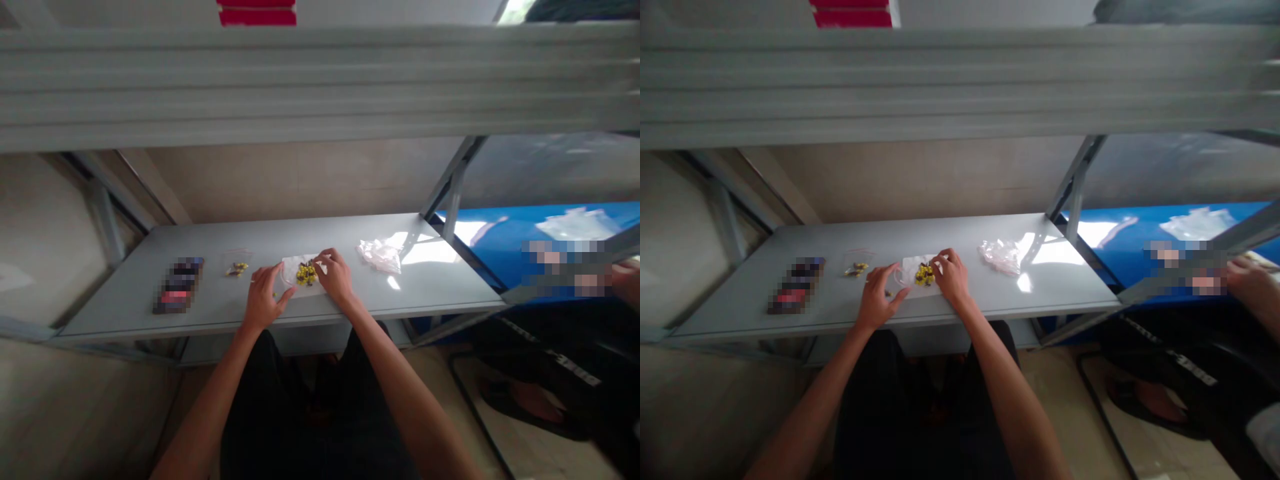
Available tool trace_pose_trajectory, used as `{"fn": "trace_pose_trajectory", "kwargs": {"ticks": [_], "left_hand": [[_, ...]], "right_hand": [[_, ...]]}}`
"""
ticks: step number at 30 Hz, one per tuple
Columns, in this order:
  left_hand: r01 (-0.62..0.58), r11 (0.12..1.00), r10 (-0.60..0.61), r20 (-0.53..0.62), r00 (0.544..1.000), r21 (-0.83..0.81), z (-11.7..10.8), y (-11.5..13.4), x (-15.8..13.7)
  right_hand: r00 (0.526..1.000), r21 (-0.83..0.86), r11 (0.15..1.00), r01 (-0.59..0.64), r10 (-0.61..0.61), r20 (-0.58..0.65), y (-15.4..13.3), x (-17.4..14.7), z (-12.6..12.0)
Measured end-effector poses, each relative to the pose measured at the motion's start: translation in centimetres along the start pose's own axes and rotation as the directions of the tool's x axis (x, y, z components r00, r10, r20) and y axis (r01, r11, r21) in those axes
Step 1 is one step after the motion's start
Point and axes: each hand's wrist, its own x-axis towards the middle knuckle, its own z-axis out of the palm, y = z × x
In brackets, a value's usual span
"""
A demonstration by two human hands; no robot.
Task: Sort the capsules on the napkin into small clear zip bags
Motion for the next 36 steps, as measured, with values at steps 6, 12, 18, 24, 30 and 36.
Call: {"fn": "trace_pose_trajectory", "kwargs": {"ticks": [6, 12, 18, 24, 30, 36], "left_hand": [[-0.03, 0.999, 0.03, -0.003, 1.0, -0.018, 0.0, -0.1, -0.1], [-0.033, 0.999, 0.033, 0.003, 0.999, -0.02, -0.1, 0.0, -0.1], [0.03, 0.998, -0.035, -0.088, 0.995, -0.052, 0.0, -0.5, -0.1], [0.116, 0.987, -0.123, -0.051, 0.991, -0.115, 0.3, -1.0, 0.1], [0.09, 0.99, -0.088, 0.017, 0.996, -0.107, 0.3, -1.0, 0.1], [0.105, 0.985, -0.104, 0.016, 0.994, -0.137, 0.1, -0.8, 0.2]], "right_hand": [[0.965, 0.344, 0.916, 0.206, -0.249, 0.085, -3.6, -0.6, -0.3], [0.963, 0.436, 0.883, 0.173, -0.244, 0.111, -4.7, -0.4, 0.1], [0.997, 0.333, 0.942, 0.035, -0.011, -0.075, -1.5, 0.0, -1.3], [0.999, 0.09, 0.996, -0.015, 0.01, 0.051, 1.2, -0.6, -2.4], [0.99, -0.047, 0.999, 0.011, -0.004, 0.138, 1.2, -1.0, -1.6], [0.987, -0.088, 0.996, -0.002, 0.016, 0.157, 1.4, -1.2, -1.2]]}}
